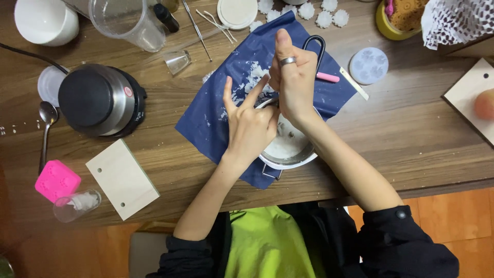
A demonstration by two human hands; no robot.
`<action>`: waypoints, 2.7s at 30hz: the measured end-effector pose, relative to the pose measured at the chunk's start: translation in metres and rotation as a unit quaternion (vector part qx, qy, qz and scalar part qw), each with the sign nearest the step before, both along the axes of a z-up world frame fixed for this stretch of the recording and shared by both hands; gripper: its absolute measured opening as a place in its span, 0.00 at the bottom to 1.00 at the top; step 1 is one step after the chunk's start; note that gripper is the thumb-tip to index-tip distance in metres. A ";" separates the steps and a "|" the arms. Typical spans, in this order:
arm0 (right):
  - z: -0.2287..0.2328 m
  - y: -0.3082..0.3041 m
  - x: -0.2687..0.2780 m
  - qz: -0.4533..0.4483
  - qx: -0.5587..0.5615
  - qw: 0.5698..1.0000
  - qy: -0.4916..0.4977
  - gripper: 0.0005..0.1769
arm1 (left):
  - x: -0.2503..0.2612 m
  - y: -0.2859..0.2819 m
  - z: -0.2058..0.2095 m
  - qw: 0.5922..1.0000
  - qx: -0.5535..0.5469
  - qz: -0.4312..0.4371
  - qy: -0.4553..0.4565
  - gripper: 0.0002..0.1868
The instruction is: Stirring and scraping white wax in a small metal pot using a thin metal tool on a workshop table.
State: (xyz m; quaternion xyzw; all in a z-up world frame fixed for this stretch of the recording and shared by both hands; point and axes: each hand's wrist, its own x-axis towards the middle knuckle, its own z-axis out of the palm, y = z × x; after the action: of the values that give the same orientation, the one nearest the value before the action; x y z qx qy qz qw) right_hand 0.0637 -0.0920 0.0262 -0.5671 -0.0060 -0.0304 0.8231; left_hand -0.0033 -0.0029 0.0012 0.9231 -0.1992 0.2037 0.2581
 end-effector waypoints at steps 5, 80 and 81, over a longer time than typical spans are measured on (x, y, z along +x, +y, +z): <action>0.007 0.000 0.001 -0.006 -0.024 1.000 0.005 0.29 | 0.001 0.001 -0.002 1.000 0.001 0.000 -0.014 0.10; 0.014 -0.136 -0.049 -0.005 -0.303 0.919 -0.254 0.19 | -0.015 -0.006 0.013 0.965 0.225 -0.083 0.107 0.03; 0.014 -0.135 -0.049 -0.008 -0.306 0.916 -0.259 0.19 | -0.015 -0.005 0.014 0.963 0.229 -0.085 0.116 0.03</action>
State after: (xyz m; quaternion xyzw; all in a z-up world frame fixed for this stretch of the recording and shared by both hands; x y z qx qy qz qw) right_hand 0.0148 -0.2275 0.0402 -0.7638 -0.2235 -0.1799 0.5782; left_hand -0.0180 -0.0082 0.0155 0.9545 -0.2871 0.0216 0.0779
